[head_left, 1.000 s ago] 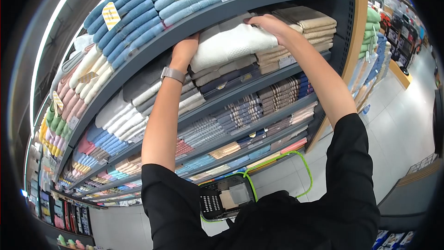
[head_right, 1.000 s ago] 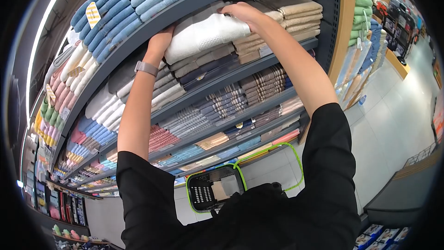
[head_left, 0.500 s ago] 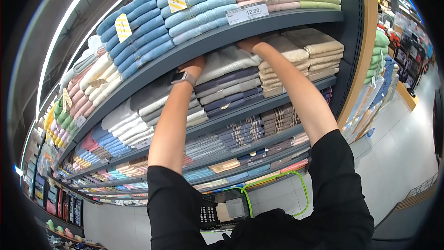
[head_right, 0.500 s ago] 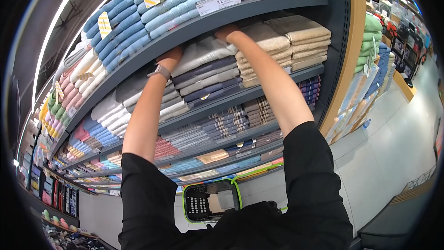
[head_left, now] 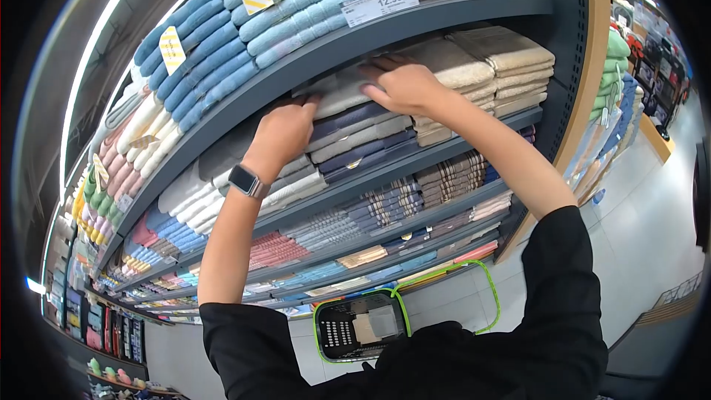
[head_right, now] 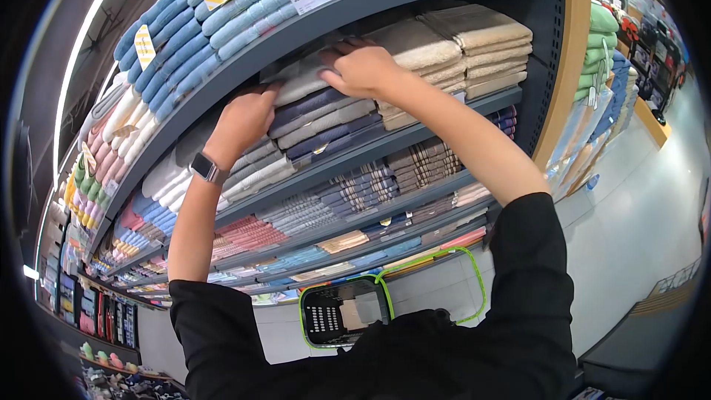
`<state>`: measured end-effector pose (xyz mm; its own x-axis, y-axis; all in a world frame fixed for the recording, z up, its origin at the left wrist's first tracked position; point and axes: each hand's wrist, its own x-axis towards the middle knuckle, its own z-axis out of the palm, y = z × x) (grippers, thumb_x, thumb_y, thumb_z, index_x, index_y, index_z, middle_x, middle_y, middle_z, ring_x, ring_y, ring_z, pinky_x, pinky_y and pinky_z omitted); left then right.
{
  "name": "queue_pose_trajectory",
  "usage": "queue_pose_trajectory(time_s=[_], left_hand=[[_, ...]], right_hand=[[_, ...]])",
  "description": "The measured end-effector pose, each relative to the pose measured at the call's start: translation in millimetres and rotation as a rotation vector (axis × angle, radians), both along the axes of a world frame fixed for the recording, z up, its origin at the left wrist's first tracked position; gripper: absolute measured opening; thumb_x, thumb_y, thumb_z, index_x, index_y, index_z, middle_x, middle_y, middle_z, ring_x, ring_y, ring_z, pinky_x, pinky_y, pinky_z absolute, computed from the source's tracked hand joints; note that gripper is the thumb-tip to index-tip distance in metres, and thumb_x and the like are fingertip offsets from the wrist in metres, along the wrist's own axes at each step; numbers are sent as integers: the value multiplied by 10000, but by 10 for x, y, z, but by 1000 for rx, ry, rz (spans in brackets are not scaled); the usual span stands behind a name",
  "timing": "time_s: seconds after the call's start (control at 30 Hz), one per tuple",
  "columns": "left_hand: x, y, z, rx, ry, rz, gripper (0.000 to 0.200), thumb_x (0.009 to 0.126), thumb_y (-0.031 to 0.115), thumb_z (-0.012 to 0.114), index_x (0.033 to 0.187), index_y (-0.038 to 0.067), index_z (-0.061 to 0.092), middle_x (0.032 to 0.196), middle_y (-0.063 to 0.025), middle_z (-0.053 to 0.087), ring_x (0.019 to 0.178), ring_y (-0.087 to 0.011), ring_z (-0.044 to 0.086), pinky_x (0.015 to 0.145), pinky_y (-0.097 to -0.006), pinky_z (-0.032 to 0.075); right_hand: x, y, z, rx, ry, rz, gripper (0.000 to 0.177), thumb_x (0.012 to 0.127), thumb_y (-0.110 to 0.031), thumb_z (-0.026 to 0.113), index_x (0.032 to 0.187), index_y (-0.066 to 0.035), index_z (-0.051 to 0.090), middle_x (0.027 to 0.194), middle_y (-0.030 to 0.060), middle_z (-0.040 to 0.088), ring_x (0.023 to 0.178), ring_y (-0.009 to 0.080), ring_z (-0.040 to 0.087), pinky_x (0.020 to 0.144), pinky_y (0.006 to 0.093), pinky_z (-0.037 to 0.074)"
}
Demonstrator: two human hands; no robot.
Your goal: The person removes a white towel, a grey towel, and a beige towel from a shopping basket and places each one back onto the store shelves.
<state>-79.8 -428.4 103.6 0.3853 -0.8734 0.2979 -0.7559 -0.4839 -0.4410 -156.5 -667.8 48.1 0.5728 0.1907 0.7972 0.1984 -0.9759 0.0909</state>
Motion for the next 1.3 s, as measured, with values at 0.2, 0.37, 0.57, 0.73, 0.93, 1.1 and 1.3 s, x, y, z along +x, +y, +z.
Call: queue_pose_trajectory(time_s=[0.2, 0.37, 0.57, 0.73, 0.93, 1.1, 1.3], left_hand=[[-82, -4, -47, -61, -127, -37, 322, 782, 156, 509, 1065, 27, 588, 914, -194, 639, 789, -347, 624, 716, -426, 512], [-13, -91, 157, -208, 168, 58, 370, 851, 302, 457, 1050, 34, 614, 1027, -194, 624, 884, -371, 595, 807, -437, 471], [323, -428, 170, -248, 21, 2, 530, 933, 459, 369, 1267, 76, 516, 1293, -189, 499, 1195, -362, 454, 1038, -384, 316], [695, -395, 48, -200, -63, -126, 489, 921, 456, 369, 1256, 145, 541, 1284, -133, 526, 1159, -353, 490, 1013, -406, 352], [555, -368, 132, -160, 1, 47, 518, 931, 457, 371, 1275, 100, 518, 1294, -196, 499, 1185, -366, 467, 1015, -403, 350], [344, -94, 112, -301, -44, 27, 502, 938, 432, 372, 1285, 93, 503, 1275, -222, 500, 1195, -373, 447, 1019, -395, 331], [188, 461, -144, -418, -19, -5, 467, 924, 406, 417, 1194, 50, 553, 1144, -191, 581, 1038, -361, 539, 921, -415, 397]], right_hand=[[201, -29, 89, 95, 152, -29, 443, 918, -414, 411, 1113, -67, 605, 1147, 141, 589, 1095, 334, 528, 941, 396, 417], [114, 24, 320, 224, 414, -88, 530, 938, -455, 315, 1208, -71, 562, 1299, 157, 499, 1179, 332, 481, 1003, 396, 375], [535, 110, 436, 164, 383, -80, 570, 931, -464, 297, 1311, -79, 475, 1373, 162, 426, 1264, 319, 403, 1055, 392, 324], [601, 62, 440, 201, 621, -124, 620, 921, -499, 269, 1400, -113, 349, 1458, 137, 302, 1353, 279, 273, 1113, 373, 237], [487, 111, 472, 181, 625, -144, 590, 910, -502, 316, 1352, -121, 405, 1412, 137, 358, 1291, 302, 346, 1072, 383, 284], [22, 260, 297, 80, 128, 33, 395, 889, -369, 480, 1105, -67, 614, 1145, 146, 593, 919, 339, 607, 829, 426, 472], [114, 205, -98, 28, 6, 73, 307, 891, -263, 482, 1073, -54, 616, 1154, 125, 583, 961, 321, 584, 848, 419, 465]])
